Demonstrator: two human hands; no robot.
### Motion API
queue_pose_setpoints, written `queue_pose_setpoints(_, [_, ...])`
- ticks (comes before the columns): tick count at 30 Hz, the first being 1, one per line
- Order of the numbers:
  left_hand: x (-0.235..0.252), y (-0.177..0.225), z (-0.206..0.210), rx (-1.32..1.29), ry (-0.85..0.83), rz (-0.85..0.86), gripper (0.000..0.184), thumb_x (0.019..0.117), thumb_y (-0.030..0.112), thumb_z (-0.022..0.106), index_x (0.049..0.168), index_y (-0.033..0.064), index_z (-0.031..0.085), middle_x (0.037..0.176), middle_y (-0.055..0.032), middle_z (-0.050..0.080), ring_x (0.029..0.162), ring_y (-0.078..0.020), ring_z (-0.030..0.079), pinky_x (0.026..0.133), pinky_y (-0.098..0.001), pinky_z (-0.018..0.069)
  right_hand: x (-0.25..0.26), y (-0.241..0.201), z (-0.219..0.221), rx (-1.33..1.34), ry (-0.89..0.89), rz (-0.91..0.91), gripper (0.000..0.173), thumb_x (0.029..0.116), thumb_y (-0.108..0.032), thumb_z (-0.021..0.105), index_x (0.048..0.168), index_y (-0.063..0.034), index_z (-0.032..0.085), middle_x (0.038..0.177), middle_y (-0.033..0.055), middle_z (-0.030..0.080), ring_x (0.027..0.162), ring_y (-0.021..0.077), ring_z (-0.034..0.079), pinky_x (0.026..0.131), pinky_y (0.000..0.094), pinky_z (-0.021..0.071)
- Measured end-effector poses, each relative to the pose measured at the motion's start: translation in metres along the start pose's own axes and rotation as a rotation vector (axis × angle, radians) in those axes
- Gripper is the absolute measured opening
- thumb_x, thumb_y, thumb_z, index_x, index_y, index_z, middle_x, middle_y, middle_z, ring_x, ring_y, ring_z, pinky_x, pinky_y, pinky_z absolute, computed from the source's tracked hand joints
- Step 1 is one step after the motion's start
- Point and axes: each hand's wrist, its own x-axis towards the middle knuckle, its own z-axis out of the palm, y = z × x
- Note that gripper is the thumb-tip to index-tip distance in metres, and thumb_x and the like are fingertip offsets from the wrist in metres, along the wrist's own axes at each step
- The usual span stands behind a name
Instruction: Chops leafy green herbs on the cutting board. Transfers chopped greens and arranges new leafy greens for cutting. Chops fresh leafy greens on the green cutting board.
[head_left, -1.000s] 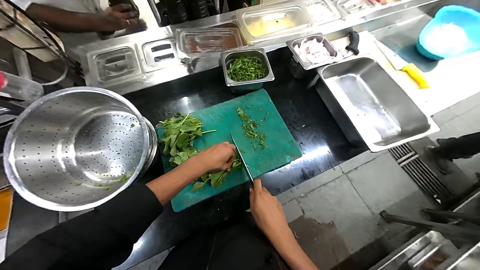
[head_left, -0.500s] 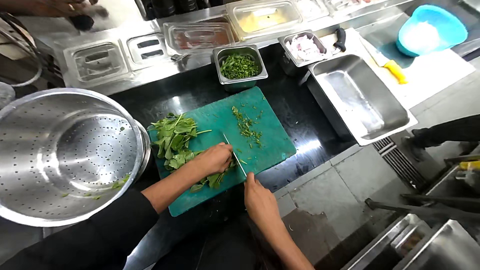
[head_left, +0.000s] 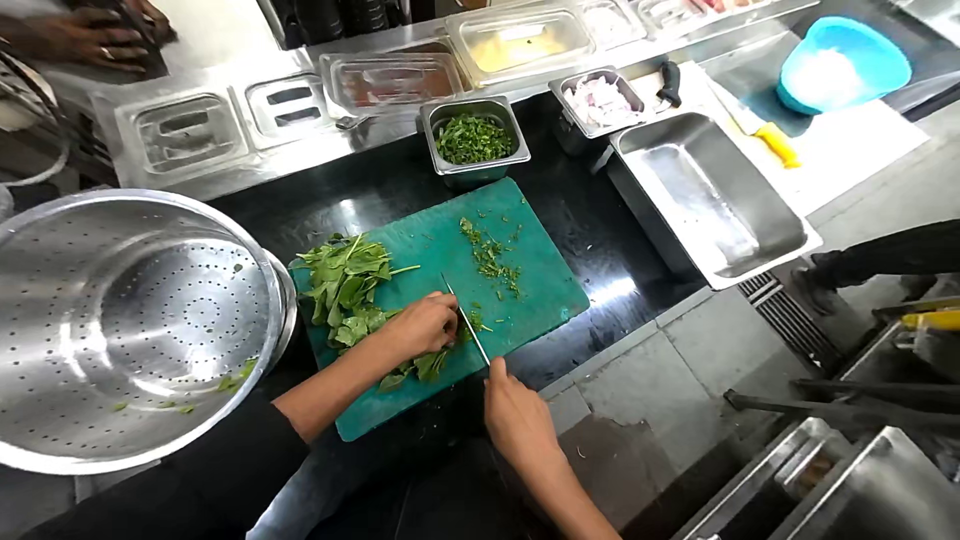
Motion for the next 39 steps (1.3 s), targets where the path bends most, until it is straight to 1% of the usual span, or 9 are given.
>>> queue_pose_setpoints(7, [-0.002, -0.015, 0.012, -0.052, 0.080, 0.072, 0.011, 0.0915, 0.014, 0.076, 0.092, 0.0027, 0.078, 0.117, -0.0116, 0.067, 0.115, -0.0276, 0.061, 0.103, -0.0402, 0.0489, -0.017, -0.002, -0.014, -0.019, -0.032, 0.000, 0.036, 0.1122, -0.026, 0.035, 0.144, -0.0098, 0.043, 0.116, 0.0192, 0.067, 0.101, 0.0373, 0.071, 0.083, 0.0522, 0.0567])
queue_pose_setpoints(11, [-0.005, -0.023, 0.021, -0.074, 0.165, 0.169, 0.009, 0.0905, 0.011, 0.077, 0.092, 0.0026, 0.078, 0.113, -0.0119, 0.069, 0.112, -0.0274, 0.063, 0.101, -0.0399, 0.0506, 0.018, -0.011, 0.003, 0.000, -0.019, 0.011, 0.035, 0.1113, -0.019, 0.033, 0.144, -0.0102, 0.043, 0.120, 0.0194, 0.067, 0.108, 0.0374, 0.070, 0.087, 0.0528, 0.0558])
queue_pose_setpoints(16, [-0.007, -0.028, 0.024, -0.103, 0.220, 0.174, 0.009, 0.0902, 0.011, 0.077, 0.091, 0.0022, 0.079, 0.113, -0.0135, 0.070, 0.113, -0.0293, 0.064, 0.102, -0.0430, 0.0512, -0.014, -0.010, -0.015, -0.021, -0.032, 0.003, 0.036, 0.1122, -0.025, 0.035, 0.144, -0.0098, 0.043, 0.115, 0.0193, 0.068, 0.101, 0.0376, 0.071, 0.083, 0.0527, 0.0569])
queue_pose_setpoints(20, [-0.008, -0.030, 0.027, -0.114, 0.257, 0.219, 0.007, 0.0898, 0.009, 0.077, 0.092, 0.0032, 0.079, 0.112, -0.0124, 0.071, 0.111, -0.0283, 0.065, 0.100, -0.0422, 0.0523, 0.021, -0.015, 0.002, -0.015, 0.001, 0.004, 0.035, 0.1109, -0.019, 0.034, 0.143, -0.0089, 0.044, 0.117, 0.0197, 0.068, 0.106, 0.0374, 0.070, 0.086, 0.0534, 0.0560])
queue_pose_setpoints(24, [-0.008, -0.036, 0.031, -0.106, 0.334, 0.273, 0.005, 0.0874, 0.009, 0.078, 0.088, 0.0039, 0.079, 0.104, -0.0118, 0.071, 0.106, -0.0272, 0.067, 0.096, -0.0414, 0.0547, -0.010, -0.014, -0.015, -0.029, -0.038, -0.003, 0.036, 0.1126, -0.027, 0.034, 0.144, -0.0096, 0.043, 0.112, 0.0192, 0.069, 0.101, 0.0376, 0.071, 0.083, 0.0529, 0.0566])
queue_pose_setpoints(28, [-0.008, -0.038, 0.034, -0.117, 0.359, 0.303, 0.004, 0.0876, 0.008, 0.078, 0.089, 0.0041, 0.079, 0.105, -0.0112, 0.072, 0.105, -0.0263, 0.067, 0.095, -0.0399, 0.0551, 0.021, -0.022, 0.003, -0.020, -0.019, 0.022, 0.036, 0.1110, -0.017, 0.033, 0.144, -0.0093, 0.042, 0.116, 0.0192, 0.068, 0.106, 0.0373, 0.070, 0.086, 0.0527, 0.0562])
queue_pose_setpoints(32, [-0.009, -0.043, 0.039, -0.115, 0.426, 0.349, 0.002, 0.0854, 0.007, 0.079, 0.085, 0.0046, 0.079, 0.100, -0.0098, 0.072, 0.101, -0.0249, 0.068, 0.093, -0.0387, 0.0561, -0.005, -0.018, -0.012, -0.030, -0.050, 0.008, 0.036, 0.1122, -0.026, 0.035, 0.143, -0.0096, 0.043, 0.111, 0.0186, 0.069, 0.102, 0.0375, 0.071, 0.084, 0.0533, 0.0564])
queue_pose_setpoints(36, [-0.010, -0.041, 0.037, -0.145, 0.432, 0.354, 0.001, 0.0849, 0.005, 0.080, 0.086, 0.0049, 0.080, 0.100, -0.0100, 0.073, 0.100, -0.0251, 0.069, 0.093, -0.0388, 0.0561, 0.021, -0.027, 0.007, 0.001, -0.016, 0.028, 0.035, 0.1106, -0.018, 0.036, 0.143, -0.0083, 0.042, 0.113, 0.0196, 0.069, 0.105, 0.0372, 0.071, 0.087, 0.0531, 0.0562])
queue_pose_setpoints(39, [-0.012, -0.042, 0.040, -0.148, 0.443, 0.374, 0.000, 0.0849, 0.005, 0.079, 0.085, 0.0051, 0.079, 0.100, -0.0103, 0.073, 0.101, -0.0253, 0.069, 0.093, -0.0397, 0.0565, 0.004, -0.024, -0.006, -0.021, -0.043, 0.008, 0.035, 0.1119, -0.025, 0.035, 0.142, -0.0095, 0.043, 0.111, 0.0192, 0.070, 0.105, 0.0374, 0.071, 0.086, 0.0534, 0.0557])
